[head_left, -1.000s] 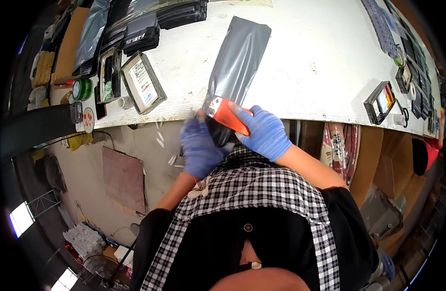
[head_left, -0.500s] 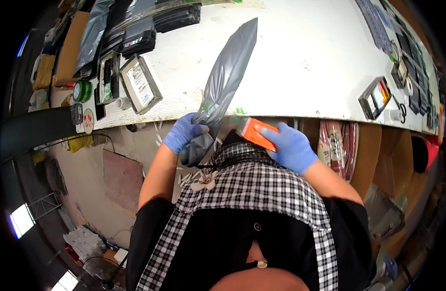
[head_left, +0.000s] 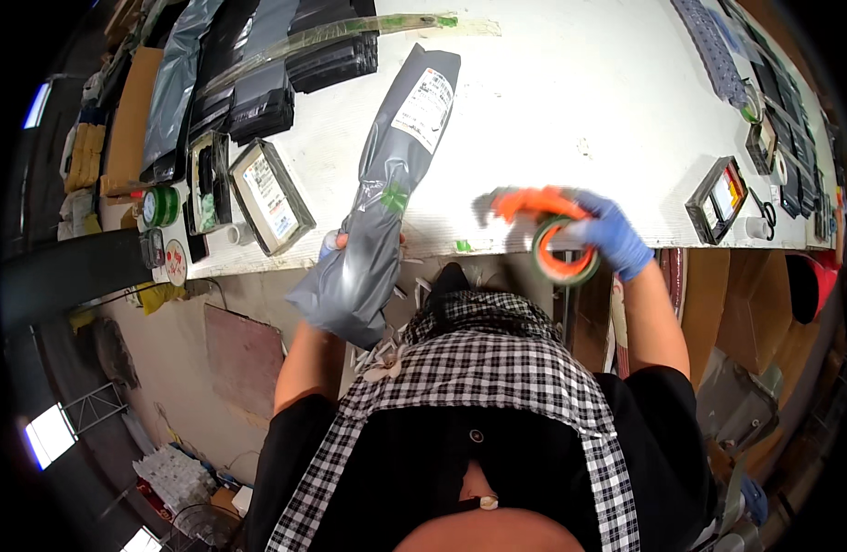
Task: The person places bubble-wrapped items into gray poly mailers, folds the tops, applies shipping labels, and seals the packages with a handheld tape gun. The person repeats this process for several items on a cluttered workbench.
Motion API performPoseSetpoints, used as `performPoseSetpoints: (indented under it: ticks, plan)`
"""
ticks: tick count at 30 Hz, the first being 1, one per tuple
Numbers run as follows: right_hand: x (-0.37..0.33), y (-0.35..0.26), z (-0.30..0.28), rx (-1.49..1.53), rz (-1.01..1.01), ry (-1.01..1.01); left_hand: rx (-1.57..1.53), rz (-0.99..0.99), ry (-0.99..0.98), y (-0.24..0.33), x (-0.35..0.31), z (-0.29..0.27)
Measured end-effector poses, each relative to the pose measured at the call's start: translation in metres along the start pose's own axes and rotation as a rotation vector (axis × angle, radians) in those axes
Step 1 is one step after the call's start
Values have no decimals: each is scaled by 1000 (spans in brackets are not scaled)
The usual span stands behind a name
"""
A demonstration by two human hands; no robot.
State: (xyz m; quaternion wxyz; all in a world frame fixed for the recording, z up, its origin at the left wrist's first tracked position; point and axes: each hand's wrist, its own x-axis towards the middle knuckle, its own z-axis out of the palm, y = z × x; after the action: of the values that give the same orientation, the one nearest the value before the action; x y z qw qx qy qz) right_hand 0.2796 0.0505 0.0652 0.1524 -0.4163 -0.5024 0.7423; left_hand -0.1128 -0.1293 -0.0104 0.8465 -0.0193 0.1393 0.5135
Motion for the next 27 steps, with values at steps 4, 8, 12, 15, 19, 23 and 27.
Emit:
performPoseSetpoints:
  ticks: [4,8,12,15,19,23,27]
  plan:
    - [42,5,-51,-323,4,354,88,78,-12,2,21,8]
    - [58,-11,-1,-1228,-486,779,71,36,-41,8,31,13]
    - [102,-13,121,-814,-1062,199,238,102,134,8,41,35]
    - [112,-2,152,-946,-889,19,655,78,383,16,42,35]
    - [86,65,121,-840,-900,106,370,-62,247,50,42,68]
    - [65,25,113,33,-218,-354,1039,32,175,66,109,70]
    - [95,-22,92,14,-280,-267,1348,362,-121,49,180,143]
